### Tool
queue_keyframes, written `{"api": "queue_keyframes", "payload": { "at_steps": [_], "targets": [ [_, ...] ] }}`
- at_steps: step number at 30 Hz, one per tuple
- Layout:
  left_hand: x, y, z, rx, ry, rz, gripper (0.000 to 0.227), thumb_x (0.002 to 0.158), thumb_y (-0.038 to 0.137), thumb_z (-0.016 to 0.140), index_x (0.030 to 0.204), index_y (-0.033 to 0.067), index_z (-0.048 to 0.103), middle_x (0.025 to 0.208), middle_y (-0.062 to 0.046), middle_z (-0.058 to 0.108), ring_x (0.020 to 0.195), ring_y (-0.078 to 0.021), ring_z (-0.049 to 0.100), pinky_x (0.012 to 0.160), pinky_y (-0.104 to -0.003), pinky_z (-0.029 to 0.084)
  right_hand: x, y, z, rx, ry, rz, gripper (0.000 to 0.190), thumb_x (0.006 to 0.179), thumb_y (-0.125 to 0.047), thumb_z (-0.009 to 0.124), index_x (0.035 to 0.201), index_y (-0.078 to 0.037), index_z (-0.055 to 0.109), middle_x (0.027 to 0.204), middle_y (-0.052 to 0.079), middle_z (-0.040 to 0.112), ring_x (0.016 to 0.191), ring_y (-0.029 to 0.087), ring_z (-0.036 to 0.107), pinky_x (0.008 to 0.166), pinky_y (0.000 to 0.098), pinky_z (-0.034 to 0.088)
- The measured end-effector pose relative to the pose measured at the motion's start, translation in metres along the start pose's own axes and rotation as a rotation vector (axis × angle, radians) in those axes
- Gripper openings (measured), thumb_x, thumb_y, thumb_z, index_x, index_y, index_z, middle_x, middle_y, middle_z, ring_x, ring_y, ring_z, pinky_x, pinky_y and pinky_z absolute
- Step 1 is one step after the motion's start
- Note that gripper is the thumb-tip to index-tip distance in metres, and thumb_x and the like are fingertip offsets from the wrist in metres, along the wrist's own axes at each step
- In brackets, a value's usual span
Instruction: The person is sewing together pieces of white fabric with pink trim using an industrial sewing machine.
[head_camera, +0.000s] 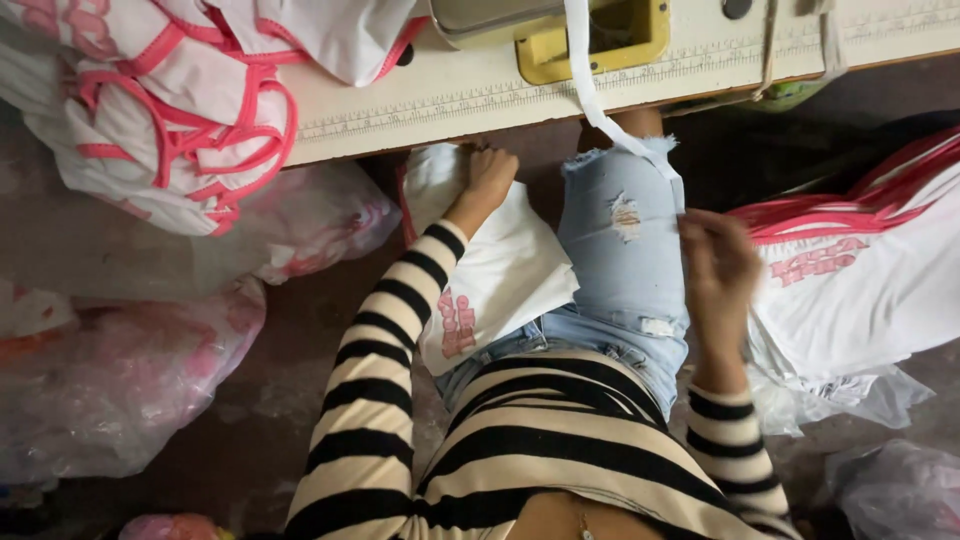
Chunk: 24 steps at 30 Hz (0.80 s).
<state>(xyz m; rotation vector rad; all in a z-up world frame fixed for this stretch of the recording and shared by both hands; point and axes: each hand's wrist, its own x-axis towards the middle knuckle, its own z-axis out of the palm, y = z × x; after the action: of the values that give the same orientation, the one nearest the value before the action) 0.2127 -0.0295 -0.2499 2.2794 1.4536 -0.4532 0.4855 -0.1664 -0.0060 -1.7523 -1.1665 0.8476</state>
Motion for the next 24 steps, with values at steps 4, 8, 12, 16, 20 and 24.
{"api": "queue_keyframes", "payload": {
  "at_steps": [4,8,12,16,20,24],
  "targets": [
    [-0.027,0.004,-0.011,0.042,0.054,0.001,0.017,0.092,0.010,0.063,0.092,0.0121,0.080,0.101,-0.012,0.077,0.106,-0.0321,0.068,0.088,-0.052,0.048,0.007,0.016,0.078,0.054,-0.271,-0.025,0.024,0.096,0.006,0.066,0.118,-0.002,0.072,0.095,0.019,0.074,0.093,0.037,0.075,0.090,0.0498,0.055],
    [-0.023,0.024,0.005,0.142,0.333,0.025,0.018,0.084,0.014,0.064,0.071,0.0169,0.076,0.071,-0.008,0.074,0.076,-0.0302,0.073,0.079,-0.055,0.050,0.009,0.022,0.127,0.046,-0.440,-0.063,0.020,0.093,-0.008,0.073,0.112,-0.012,0.076,0.087,0.011,0.076,0.087,0.030,0.076,0.084,0.0398,0.058],
    [-0.023,0.020,-0.002,0.095,0.366,-0.023,0.028,0.082,0.013,0.061,0.058,0.0246,0.069,0.056,-0.001,0.070,0.060,-0.0221,0.074,0.058,-0.040,0.052,0.007,0.031,0.119,0.006,-0.461,-0.042,0.013,0.094,-0.011,0.072,0.107,-0.012,0.076,0.083,0.009,0.076,0.082,0.028,0.076,0.080,0.0402,0.058],
    [-0.065,0.024,-0.029,-0.474,0.380,0.087,0.012,0.093,0.015,0.065,0.095,0.0113,0.076,0.090,-0.014,0.077,0.095,-0.0320,0.075,0.085,-0.047,0.057,0.011,0.057,0.121,0.062,-0.482,-0.043,0.051,0.084,-0.005,0.076,0.132,0.001,0.061,0.110,0.028,0.066,0.101,0.045,0.064,0.092,0.0544,0.049],
    [-0.097,-0.004,-0.051,-1.305,0.530,-0.078,0.027,0.105,0.020,0.062,0.116,-0.0019,0.074,0.118,-0.023,0.073,0.123,-0.0331,0.060,0.106,-0.050,0.047,-0.001,0.103,0.128,0.114,-0.766,-0.403,0.086,0.068,-0.013,0.095,0.144,0.001,0.057,0.130,0.028,0.065,0.127,0.045,0.056,0.107,0.0520,0.044],
    [-0.164,-0.040,-0.272,-0.557,1.257,-0.042,0.012,0.092,-0.011,0.065,0.084,-0.0018,0.066,0.082,-0.020,0.067,0.085,-0.0430,0.066,0.085,-0.045,0.051,0.013,0.009,0.102,0.347,-1.324,0.000,0.028,0.084,-0.013,0.083,0.061,-0.003,0.071,0.055,0.003,0.063,0.049,0.016,0.052,0.052,0.0312,0.044]
  ]
}}
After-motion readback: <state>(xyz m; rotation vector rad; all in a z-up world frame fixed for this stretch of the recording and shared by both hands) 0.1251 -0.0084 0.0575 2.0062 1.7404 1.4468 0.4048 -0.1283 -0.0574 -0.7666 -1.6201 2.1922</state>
